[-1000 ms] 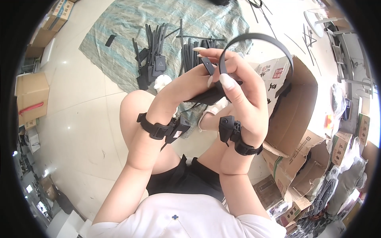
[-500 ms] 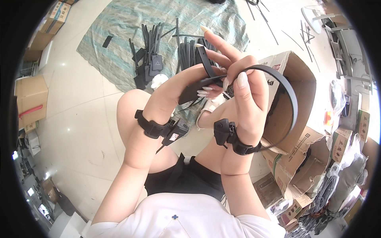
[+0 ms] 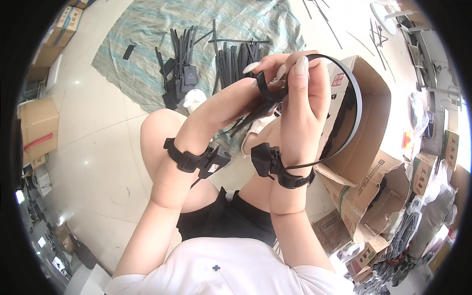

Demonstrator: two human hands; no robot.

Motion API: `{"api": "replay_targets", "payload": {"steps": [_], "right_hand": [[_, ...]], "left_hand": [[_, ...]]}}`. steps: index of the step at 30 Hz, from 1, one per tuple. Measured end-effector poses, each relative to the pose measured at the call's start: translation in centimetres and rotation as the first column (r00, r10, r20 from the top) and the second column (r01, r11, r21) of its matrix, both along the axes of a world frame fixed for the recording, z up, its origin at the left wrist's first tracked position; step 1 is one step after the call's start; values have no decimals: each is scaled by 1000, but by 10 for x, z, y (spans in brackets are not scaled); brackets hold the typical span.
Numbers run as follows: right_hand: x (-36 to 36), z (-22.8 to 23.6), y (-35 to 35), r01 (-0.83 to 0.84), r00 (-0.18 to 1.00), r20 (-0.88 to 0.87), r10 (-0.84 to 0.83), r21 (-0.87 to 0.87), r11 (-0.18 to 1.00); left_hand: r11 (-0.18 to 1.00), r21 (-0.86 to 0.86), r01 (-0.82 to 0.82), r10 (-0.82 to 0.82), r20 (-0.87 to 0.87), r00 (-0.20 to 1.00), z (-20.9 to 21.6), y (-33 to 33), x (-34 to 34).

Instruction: Assembling black plastic strap components by inserting fasteners and connecting pieces while sitting on the floor.

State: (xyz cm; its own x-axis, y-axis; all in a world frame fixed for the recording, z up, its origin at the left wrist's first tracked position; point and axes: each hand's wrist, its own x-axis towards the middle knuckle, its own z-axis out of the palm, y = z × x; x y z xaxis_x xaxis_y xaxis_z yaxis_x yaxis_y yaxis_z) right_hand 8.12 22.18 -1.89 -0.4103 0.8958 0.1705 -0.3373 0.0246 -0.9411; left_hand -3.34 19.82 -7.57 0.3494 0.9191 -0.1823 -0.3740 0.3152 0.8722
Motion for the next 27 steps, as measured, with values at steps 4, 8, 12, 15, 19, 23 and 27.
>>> {"api": "replay_targets", "payload": {"steps": [4,8,12,15,19,23,27], "right_hand": [[-3,-3,1,259,966,-29,-258,106,960],[-2,-10,10,384,921,-89,-378,63,921],[-7,-8,14,428,902,-117,-416,105,898],[1,-11,13,344,935,-132,-329,113,932],[8,-8,12,346,932,-155,-327,109,932],[2,-11,6,299,940,-205,-272,118,947],[-5,-3,2,429,890,-220,-400,105,897]], "left_hand": [[942,56,-330,335,-131,933,18,-14,10],[787,380,-486,577,-176,797,71,-50,-11],[709,527,-470,54,623,780,93,-76,-10],[753,473,-458,-163,808,567,98,-79,0],[785,410,-465,-195,875,443,92,-80,0],[802,372,-467,-164,889,427,94,-89,-9],[823,367,-434,-203,903,380,98,-84,0]]}}
